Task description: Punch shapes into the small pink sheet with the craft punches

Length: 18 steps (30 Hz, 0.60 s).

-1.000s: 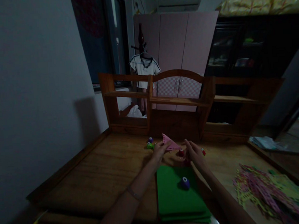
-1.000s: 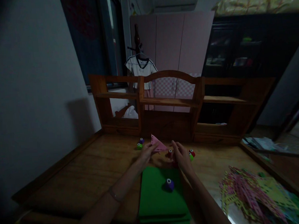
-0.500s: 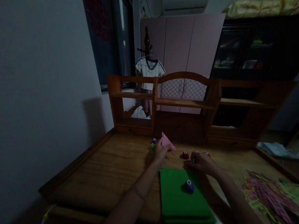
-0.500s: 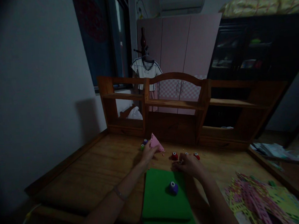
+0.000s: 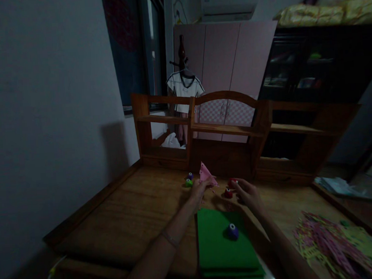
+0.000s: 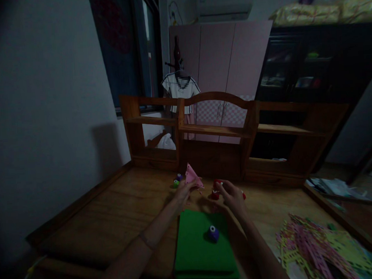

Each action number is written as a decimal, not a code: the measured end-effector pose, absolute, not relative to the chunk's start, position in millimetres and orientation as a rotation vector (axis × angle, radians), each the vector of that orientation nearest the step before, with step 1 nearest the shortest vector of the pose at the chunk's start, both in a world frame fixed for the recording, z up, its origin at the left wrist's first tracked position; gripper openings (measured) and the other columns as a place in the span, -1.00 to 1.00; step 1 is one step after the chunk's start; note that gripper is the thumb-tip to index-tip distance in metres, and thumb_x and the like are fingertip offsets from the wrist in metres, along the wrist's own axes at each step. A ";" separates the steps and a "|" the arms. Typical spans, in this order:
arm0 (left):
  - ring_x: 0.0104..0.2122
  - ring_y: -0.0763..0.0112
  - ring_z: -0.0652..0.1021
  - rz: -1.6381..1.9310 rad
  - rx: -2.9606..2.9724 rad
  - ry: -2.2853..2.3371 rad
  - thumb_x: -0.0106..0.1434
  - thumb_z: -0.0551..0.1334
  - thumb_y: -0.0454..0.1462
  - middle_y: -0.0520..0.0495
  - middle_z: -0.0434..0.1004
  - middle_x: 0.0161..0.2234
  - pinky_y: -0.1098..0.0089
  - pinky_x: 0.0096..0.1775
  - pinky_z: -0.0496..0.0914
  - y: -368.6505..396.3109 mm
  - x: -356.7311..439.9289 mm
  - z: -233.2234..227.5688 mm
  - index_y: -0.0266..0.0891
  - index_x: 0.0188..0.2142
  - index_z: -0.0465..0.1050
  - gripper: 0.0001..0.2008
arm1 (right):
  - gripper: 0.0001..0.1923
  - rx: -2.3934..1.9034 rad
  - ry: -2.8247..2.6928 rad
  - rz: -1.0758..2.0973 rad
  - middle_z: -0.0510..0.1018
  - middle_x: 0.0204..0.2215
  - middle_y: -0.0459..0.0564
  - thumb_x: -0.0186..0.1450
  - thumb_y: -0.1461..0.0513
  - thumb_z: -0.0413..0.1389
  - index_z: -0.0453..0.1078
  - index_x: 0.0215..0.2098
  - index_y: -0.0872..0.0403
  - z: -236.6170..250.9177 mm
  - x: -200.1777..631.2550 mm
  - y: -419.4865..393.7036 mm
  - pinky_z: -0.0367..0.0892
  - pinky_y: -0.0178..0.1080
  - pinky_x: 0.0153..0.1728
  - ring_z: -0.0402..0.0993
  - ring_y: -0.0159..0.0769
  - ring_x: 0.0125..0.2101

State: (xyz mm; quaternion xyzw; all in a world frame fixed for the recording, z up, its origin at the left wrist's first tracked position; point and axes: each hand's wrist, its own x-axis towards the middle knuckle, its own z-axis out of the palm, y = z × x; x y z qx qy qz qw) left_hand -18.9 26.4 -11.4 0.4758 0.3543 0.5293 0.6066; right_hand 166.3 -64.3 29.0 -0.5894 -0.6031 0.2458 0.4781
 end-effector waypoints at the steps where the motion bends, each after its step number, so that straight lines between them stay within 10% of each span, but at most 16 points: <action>1: -0.39 0.35 0.53 1.225 1.096 0.795 0.05 0.26 -0.04 -0.23 0.51 -0.31 0.50 -0.47 0.32 26.7 -18.4 -10.8 -0.39 -0.20 0.47 -0.54 | -0.52 -1.402 -1.425 0.675 0.49 -0.22 0.01 0.24 -0.10 -0.02 0.30 -0.01 -0.02 27.7 163.8 -63.9 0.16 -0.42 -0.64 0.46 -0.23 -0.33; 11: -0.40 0.45 0.45 1.351 1.366 0.749 0.01 0.31 -0.12 -0.12 0.48 -0.35 0.50 -0.35 0.31 25.8 -18.1 -6.0 -0.41 -0.28 0.46 -0.61 | -0.50 -1.036 -1.118 1.059 0.42 -0.08 0.11 0.16 0.02 0.15 0.35 -0.01 0.10 8.0 156.5 -47.8 0.31 -0.25 -0.16 0.40 -0.20 -0.14; 18: -0.36 0.40 0.44 1.254 1.381 0.674 0.04 0.27 -0.17 -0.13 0.48 -0.31 0.45 -0.30 0.32 18.9 -15.0 -1.9 -0.42 -0.27 0.45 -0.66 | -0.65 -0.855 -1.053 1.157 0.44 -0.16 0.06 0.15 0.08 0.18 0.35 -0.16 0.08 5.2 157.4 -45.6 0.33 -0.27 -0.18 0.42 -0.30 -0.23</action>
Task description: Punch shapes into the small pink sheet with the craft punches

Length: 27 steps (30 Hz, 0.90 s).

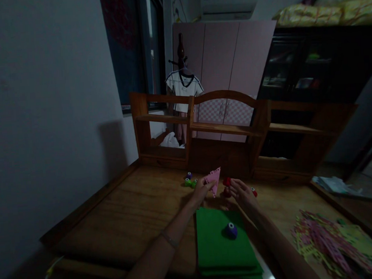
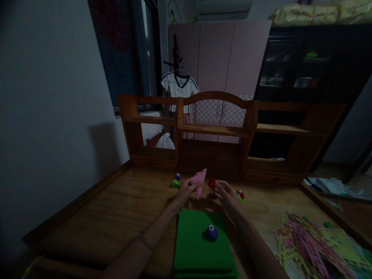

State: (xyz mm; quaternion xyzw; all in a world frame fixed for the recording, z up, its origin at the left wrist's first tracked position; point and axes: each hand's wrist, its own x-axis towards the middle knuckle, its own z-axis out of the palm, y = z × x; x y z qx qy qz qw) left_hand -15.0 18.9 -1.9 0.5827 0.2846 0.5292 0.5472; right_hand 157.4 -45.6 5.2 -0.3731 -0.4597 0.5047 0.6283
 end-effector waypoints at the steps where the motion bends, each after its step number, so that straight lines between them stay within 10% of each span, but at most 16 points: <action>1: -0.35 0.40 0.44 1.251 1.393 0.667 0.05 0.26 -0.17 -0.14 0.48 -0.31 0.44 -0.30 0.32 18.2 -14.8 -2.0 -0.42 -0.27 0.44 -0.66 | -0.64 -0.851 -1.030 1.170 0.44 -0.19 0.05 0.13 0.08 0.20 0.34 -0.17 0.08 5.9 156.1 -46.3 0.34 -0.26 -0.20 0.43 -0.30 -0.26; 27: -0.47 0.38 0.46 1.205 1.678 0.854 0.14 0.17 0.01 -0.17 0.46 -0.42 0.48 -0.49 0.30 4.3 -10.1 -1.9 -0.43 -0.28 0.44 -0.53 | -0.57 -1.055 -1.247 0.941 0.48 -0.21 0.06 0.13 0.06 0.18 0.36 -0.08 0.08 15.4 143.1 -57.6 0.33 -0.26 -0.30 0.44 -0.27 -0.34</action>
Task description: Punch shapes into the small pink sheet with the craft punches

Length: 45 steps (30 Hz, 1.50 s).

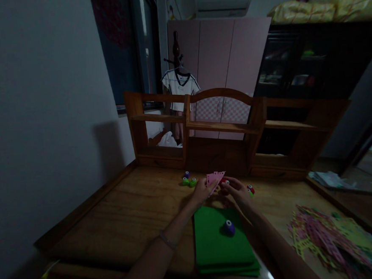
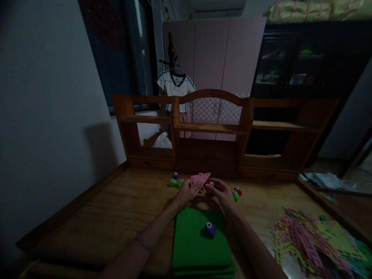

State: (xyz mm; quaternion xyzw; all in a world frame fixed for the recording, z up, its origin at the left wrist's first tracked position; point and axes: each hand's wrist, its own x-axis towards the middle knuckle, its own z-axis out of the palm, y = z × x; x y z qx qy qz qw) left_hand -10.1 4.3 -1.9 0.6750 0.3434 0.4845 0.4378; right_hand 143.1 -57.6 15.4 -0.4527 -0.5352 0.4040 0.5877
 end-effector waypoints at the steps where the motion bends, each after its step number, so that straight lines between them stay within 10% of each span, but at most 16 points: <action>1: -0.48 0.39 0.46 1.205 1.705 0.861 0.15 0.16 0.01 -0.17 0.46 -0.42 0.48 -0.49 0.30 4.1 -10.3 -1.6 -0.42 -0.28 0.44 -0.54 | -0.57 -1.053 -1.247 0.931 0.48 -0.22 0.06 0.13 0.07 0.18 0.36 -0.08 0.08 15.9 142.9 -57.8 0.33 -0.26 -0.30 0.44 -0.27 -0.33; 14: -0.37 0.36 0.48 1.187 1.949 0.740 0.21 0.11 -0.15 -0.14 0.51 -0.31 0.45 -0.35 0.32 -7.9 -14.7 12.0 -0.32 -0.13 0.46 -0.66 | -0.45 -1.083 -1.227 0.848 0.46 -0.15 0.06 -0.01 0.08 0.28 0.35 -0.07 0.09 12.2 144.8 -49.7 0.35 -0.28 -0.27 0.41 -0.21 -0.18; 27: -0.39 0.41 0.44 0.983 1.923 0.615 0.21 0.11 -0.09 -0.12 0.48 -0.34 0.51 -0.38 0.28 3.2 -21.8 2.4 -0.38 -0.20 0.44 -0.63 | -0.60 -0.879 -1.047 1.505 0.44 -0.46 0.00 0.10 0.07 0.22 0.38 -0.19 0.15 7.1 145.7 -57.5 0.25 -0.34 -0.57 0.35 -0.38 -0.55; 45: -0.42 0.46 0.39 0.916 2.063 0.734 0.21 0.10 -0.07 -0.10 0.44 -0.37 0.52 -0.41 0.20 -0.9 -22.8 9.2 -0.44 -0.27 0.42 -0.60 | -0.61 -1.048 -1.024 1.342 0.39 -0.59 -0.07 0.02 0.02 0.26 0.39 -0.38 0.16 8.5 146.3 -52.7 0.16 -0.37 -0.63 0.26 -0.45 -0.66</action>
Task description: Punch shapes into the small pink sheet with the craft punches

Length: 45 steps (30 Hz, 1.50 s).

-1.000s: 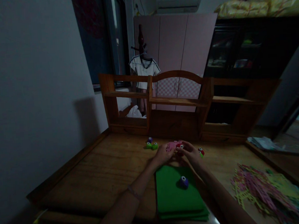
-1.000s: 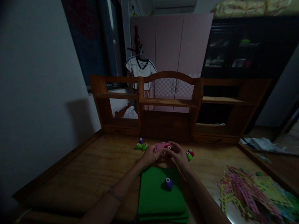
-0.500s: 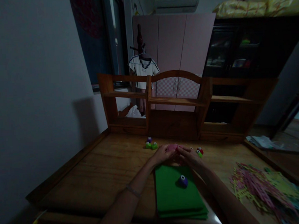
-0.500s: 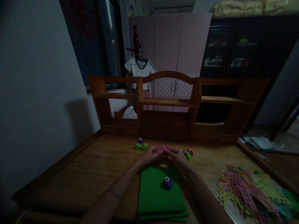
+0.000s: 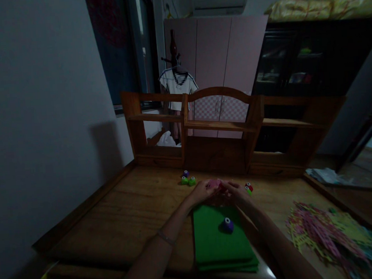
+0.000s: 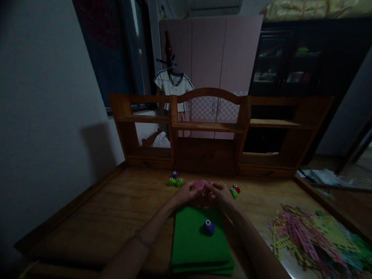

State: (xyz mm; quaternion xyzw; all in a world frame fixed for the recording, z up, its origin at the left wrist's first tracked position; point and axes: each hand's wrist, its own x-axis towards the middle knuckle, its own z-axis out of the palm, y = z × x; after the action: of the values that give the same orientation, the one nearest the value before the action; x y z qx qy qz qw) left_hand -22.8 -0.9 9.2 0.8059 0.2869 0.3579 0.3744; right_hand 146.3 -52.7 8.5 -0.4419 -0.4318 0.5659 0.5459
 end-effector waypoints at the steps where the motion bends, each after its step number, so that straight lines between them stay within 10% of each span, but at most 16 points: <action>1: -0.42 0.46 0.39 0.918 2.057 0.744 0.20 0.10 -0.08 -0.10 0.45 -0.37 0.51 -0.42 0.20 -0.9 -22.8 9.5 -0.44 -0.27 0.42 -0.60 | -0.61 -1.039 -1.035 1.345 0.40 -0.57 -0.06 0.03 0.02 0.25 0.39 -0.36 0.16 8.7 146.2 -53.7 0.17 -0.36 -0.61 0.28 -0.44 -0.64; 45: -0.33 0.34 0.48 0.902 1.365 0.330 -0.02 0.35 -0.22 -0.27 0.47 -0.20 0.33 -0.21 0.36 -16.0 -1.0 12.4 -0.42 -0.10 0.42 -0.52 | -0.67 -1.081 -1.269 1.061 0.43 -0.37 -0.01 0.11 0.08 0.20 0.41 -0.25 0.12 6.2 142.1 -58.0 0.23 -0.37 -0.45 0.31 -0.41 -0.46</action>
State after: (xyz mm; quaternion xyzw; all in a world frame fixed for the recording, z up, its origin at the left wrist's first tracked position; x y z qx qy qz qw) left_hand -1.0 -16.0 12.4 0.6061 0.1464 0.4005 0.6714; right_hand 142.1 -58.0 6.2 -0.4566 -0.5363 0.4484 0.5504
